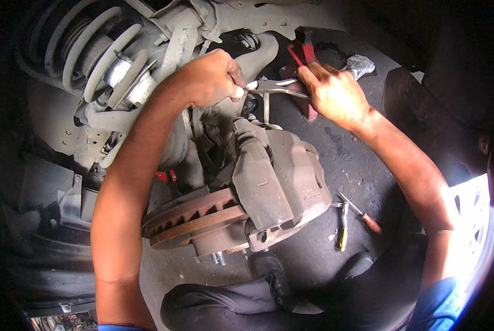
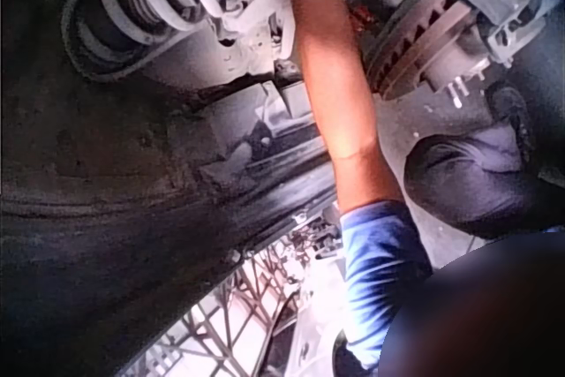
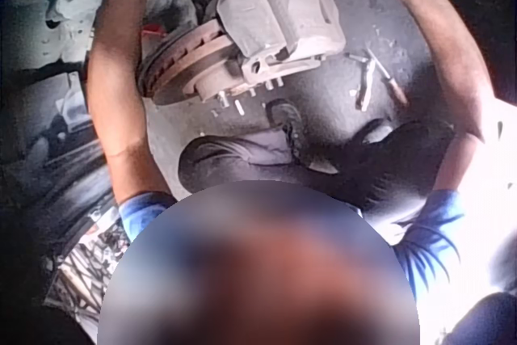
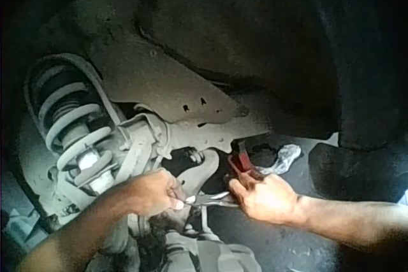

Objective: Replacing or repairing a component in a vehicle's braking system using pliers.

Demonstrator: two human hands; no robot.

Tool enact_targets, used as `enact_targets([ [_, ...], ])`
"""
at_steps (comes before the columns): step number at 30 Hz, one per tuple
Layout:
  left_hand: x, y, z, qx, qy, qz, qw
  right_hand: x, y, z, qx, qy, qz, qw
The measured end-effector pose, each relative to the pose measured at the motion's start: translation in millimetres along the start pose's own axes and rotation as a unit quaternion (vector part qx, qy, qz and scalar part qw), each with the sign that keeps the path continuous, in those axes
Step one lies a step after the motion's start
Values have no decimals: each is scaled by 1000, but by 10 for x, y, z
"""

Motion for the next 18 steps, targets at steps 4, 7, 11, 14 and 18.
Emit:
enact_targets([
  [4,32,-19,45,-26,23,-7,999,7,154,-87,52,59,71,994],
  [7,33,-22,98,-32,6,-1,999,-3,252,-131,120,96,113,982],
  [11,52,-14,92,-32,8,3,999,27,340,-180,234,123,156,952],
  [14,55,-2,72,-77,29,-1,997,25,461,-235,258,124,174,942],
  [18,-22,-41,52,-83,-1,-41,996,-4,548,-289,280,137,176,934],
])
Point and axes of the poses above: each hand's wrist, its own x-axis towards the middle knuckle, its own y-axis out of the palm, z = x × y, the point moved 10 cm from there along x, towards the middle knuckle, and after that the axes turned 14 degrees about z, right-handed, at the moved point
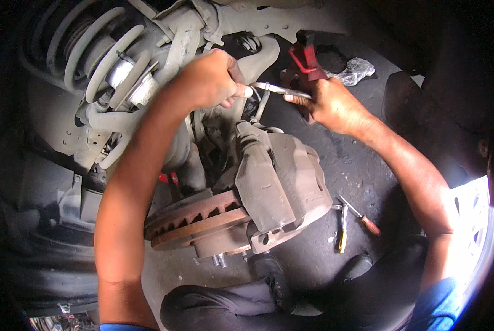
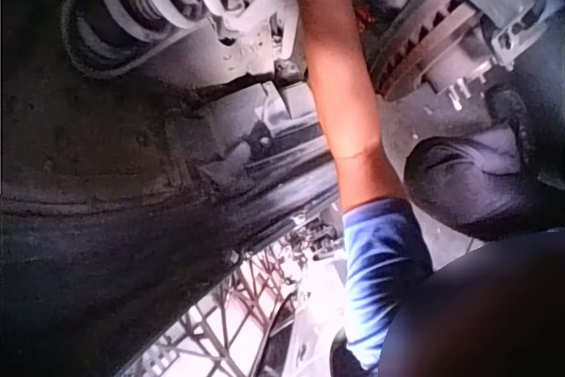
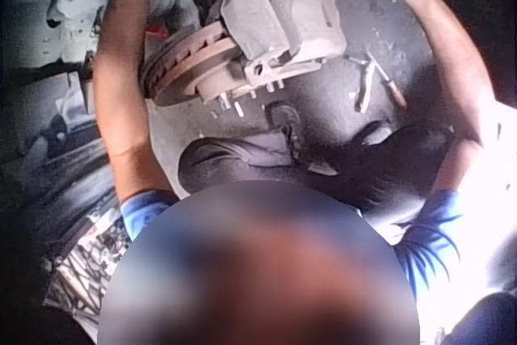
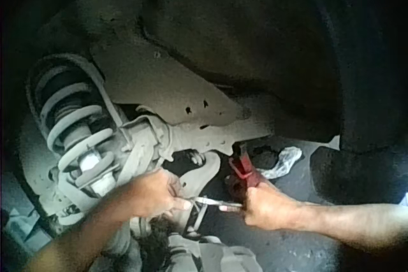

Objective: Replacing or repairing a component in a vehicle's braking system using pliers.

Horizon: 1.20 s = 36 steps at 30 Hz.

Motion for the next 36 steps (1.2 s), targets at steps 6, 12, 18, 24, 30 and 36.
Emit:
enact_targets([
  [6,-13,122,14,-19,-63,7,998,-29,50,-103,35,23,9,999],
  [12,-139,499,237,-313,-72,-51,946,-133,-63,182,117,49,58,990],
  [18,-274,565,220,-413,-9,-77,907,-206,-67,282,123,76,117,983],
  [24,-304,495,346,-355,4,-125,927,-232,-263,372,169,-5,50,984],
  [30,-246,491,315,-342,14,-110,933,-187,-209,351,153,34,135,978],
  [36,-241,514,245,-347,41,-107,931,-216,-70,292,310,68,216,923],
])
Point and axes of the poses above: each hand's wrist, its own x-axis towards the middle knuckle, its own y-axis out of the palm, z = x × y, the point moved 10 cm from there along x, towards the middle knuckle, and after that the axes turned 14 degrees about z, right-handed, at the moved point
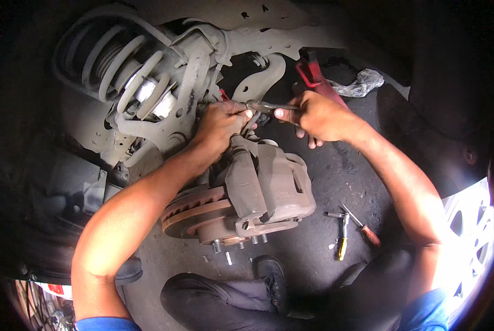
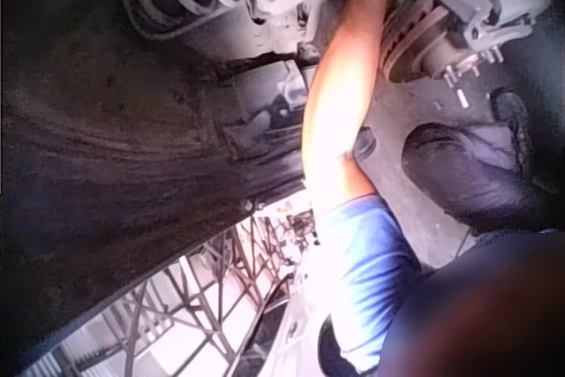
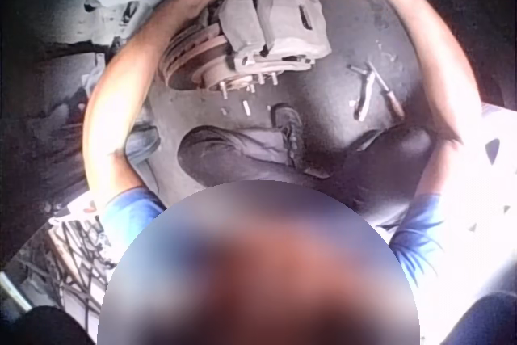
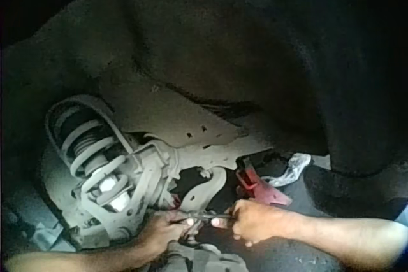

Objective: Replacing or repairing a component in a vehicle's braking system using pliers.

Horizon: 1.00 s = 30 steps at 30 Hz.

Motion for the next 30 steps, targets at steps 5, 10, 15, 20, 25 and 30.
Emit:
enact_targets([
  [5,12,-45,38,-41,21,-22,999,19,60,7,43,19,30,998],
  [10,-18,-40,27,-43,-3,-39,998,15,66,31,69,4,31,997],
  [15,-6,-69,60,-57,-11,-50,997,-10,-156,127,95,-55,-56,992],
  [20,52,-97,37,-75,5,-25,997,254,16,-11,204,-116,-66,970],
  [25,5,-53,-70,-30,-17,-56,998,573,239,38,289,-156,-24,944],
  [30,-202,-29,-900,579,134,-157,789,659,266,140,299,-181,-40,936],
])
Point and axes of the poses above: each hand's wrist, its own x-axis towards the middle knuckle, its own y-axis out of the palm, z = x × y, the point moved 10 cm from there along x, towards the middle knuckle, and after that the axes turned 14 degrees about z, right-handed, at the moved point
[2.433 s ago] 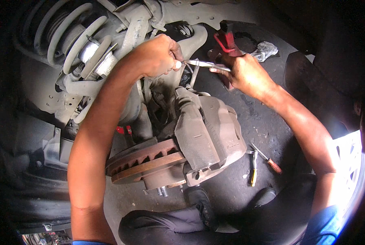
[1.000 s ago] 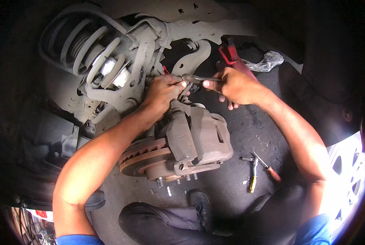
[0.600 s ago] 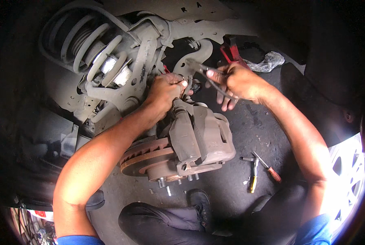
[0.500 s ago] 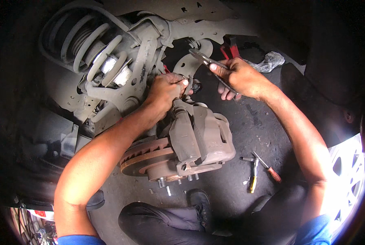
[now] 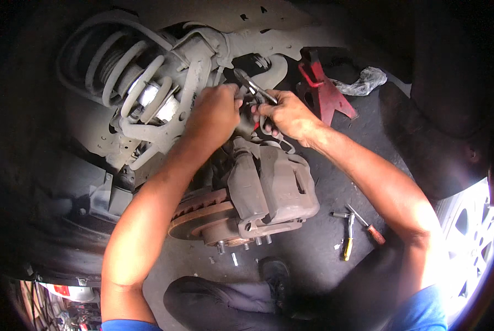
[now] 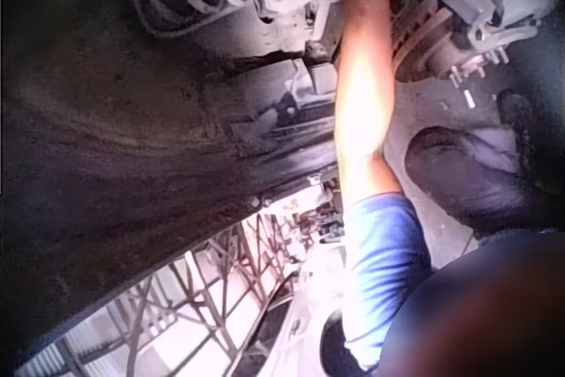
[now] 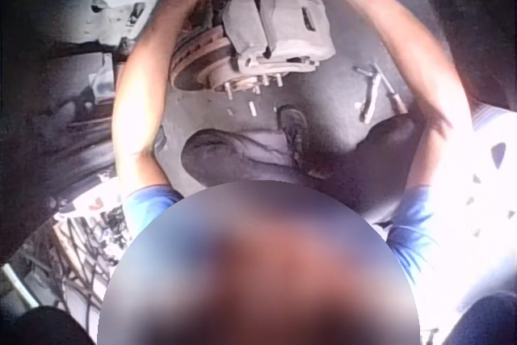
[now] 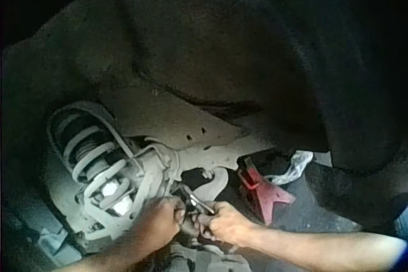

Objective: Replacing or repairing a component in a vehicle's braking system using pliers.

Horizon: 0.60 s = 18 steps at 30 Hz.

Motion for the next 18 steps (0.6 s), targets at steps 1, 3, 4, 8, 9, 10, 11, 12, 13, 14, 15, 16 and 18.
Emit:
enact_targets([
  [1,96,50,36,-59,-18,72,995,3,-16,-4,-1,2,0,1000],
  [3,138,138,59,-117,-38,144,982,16,-57,21,-27,-2,-7,1000],
  [4,138,164,78,-87,-53,153,983,11,-63,41,-41,1,-8,999],
  [8,158,265,172,-113,-82,189,972,55,-108,13,-99,-14,-14,995],
  [9,170,287,175,-114,-81,190,972,57,-125,-22,-100,-12,-14,995],
  [10,153,334,250,-151,-93,187,966,51,-105,9,-113,-21,-24,993],
  [11,140,378,320,-188,-104,184,959,45,-85,42,-127,-29,-34,991],
  [12,151,415,380,-188,-106,183,959,50,-45,49,-127,-29,-31,991],
  [13,176,453,421,-221,-104,181,953,44,-36,64,-122,-42,-38,991],
  [14,183,487,467,-253,-102,178,945,43,-25,81,-117,-54,-44,991],
  [15,176,514,518,-254,-103,177,945,59,-1,81,-118,-54,-42,991],
  [16,177,551,537,-267,-125,183,938,67,2,90,-117,-64,-33,991],
  [18,160,578,557,-283,-146,188,929,81,16,83,-118,-72,-24,990],
])
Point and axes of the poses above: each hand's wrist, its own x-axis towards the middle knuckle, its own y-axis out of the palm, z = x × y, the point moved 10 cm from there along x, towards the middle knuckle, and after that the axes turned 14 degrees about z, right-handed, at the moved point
